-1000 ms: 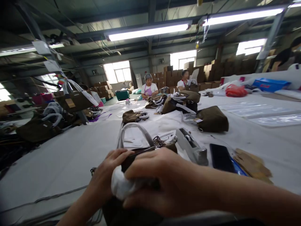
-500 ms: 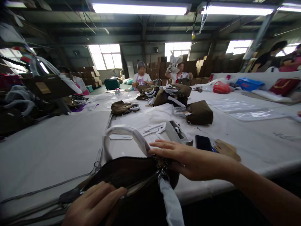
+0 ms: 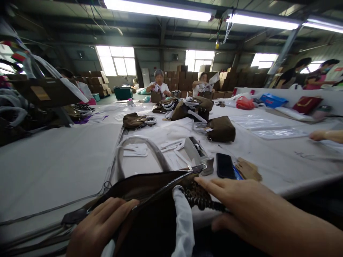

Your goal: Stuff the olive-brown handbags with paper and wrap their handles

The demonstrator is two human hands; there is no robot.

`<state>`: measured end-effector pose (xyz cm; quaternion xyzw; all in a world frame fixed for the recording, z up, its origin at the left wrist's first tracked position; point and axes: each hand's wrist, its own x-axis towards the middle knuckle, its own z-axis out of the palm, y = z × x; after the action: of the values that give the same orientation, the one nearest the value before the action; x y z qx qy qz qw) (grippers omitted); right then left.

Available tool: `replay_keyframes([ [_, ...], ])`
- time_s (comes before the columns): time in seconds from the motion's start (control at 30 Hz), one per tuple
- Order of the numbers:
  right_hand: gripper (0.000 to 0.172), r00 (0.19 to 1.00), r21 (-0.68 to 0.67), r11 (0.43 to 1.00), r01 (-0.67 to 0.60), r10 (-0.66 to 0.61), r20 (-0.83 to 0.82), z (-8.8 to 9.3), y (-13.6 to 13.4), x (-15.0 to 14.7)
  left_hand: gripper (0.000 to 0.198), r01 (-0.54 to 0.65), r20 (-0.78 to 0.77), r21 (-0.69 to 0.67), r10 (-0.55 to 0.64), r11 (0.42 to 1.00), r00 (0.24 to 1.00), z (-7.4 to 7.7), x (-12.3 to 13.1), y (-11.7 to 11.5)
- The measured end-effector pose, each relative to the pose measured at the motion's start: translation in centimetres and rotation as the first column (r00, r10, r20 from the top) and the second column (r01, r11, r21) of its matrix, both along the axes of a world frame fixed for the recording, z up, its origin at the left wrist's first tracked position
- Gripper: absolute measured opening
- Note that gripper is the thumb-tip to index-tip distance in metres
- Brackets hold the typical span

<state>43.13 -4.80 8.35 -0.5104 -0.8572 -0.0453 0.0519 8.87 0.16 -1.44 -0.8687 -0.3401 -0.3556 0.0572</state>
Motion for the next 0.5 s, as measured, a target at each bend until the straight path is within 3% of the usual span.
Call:
replay_keyframes([
  [0.07,0.059,0.999,-0.072,0.997,-0.026,0.024,-0.024,0.3,-0.4,0.3,0.025,0.013,0.016,0.024,-0.013,1.0,1.0,0.0,0.0,0.0],
  [0.17,0.033,0.977,0.044,0.999,-0.014,0.023,-0.213,0.9,0.8,-1.0,0.027,0.042,0.009,0.023,-0.043,0.999,0.999,0.3,0.0,-0.2],
  [0.23,0.032,0.924,0.032,0.993,-0.114,0.118,-0.363,1.2,2.3,-3.0,0.025,0.059,-0.01,-0.007,-0.059,0.998,0.998,0.5,0.0,-0.4],
  [0.3,0.032,0.865,-0.12,0.954,-0.273,0.19,-0.464,1.5,4.0,-5.2,0.02,0.065,-0.013,-0.051,-0.066,0.997,0.998,0.7,0.1,-0.7],
  [0.37,0.031,0.873,-0.368,0.858,-0.358,0.168,-0.458,1.6,5.5,-7.4,0.016,0.091,0.004,-0.076,-0.091,0.993,0.996,0.8,0.4,-1.0],
  [0.43,0.032,0.923,-0.603,0.715,-0.353,0.16,-0.351,1.0,6.2,-9.4,0.017,0.148,0.043,-0.036,-0.146,0.988,0.988,0.9,0.8,-1.5],
  [0.5,0.033,0.949,-0.745,0.59,-0.312,0.236,-0.211,-0.3,6.5,-11.3,0.028,0.208,0.073,0.038,-0.21,0.977,0.975,1.2,1.4,-2.2],
])
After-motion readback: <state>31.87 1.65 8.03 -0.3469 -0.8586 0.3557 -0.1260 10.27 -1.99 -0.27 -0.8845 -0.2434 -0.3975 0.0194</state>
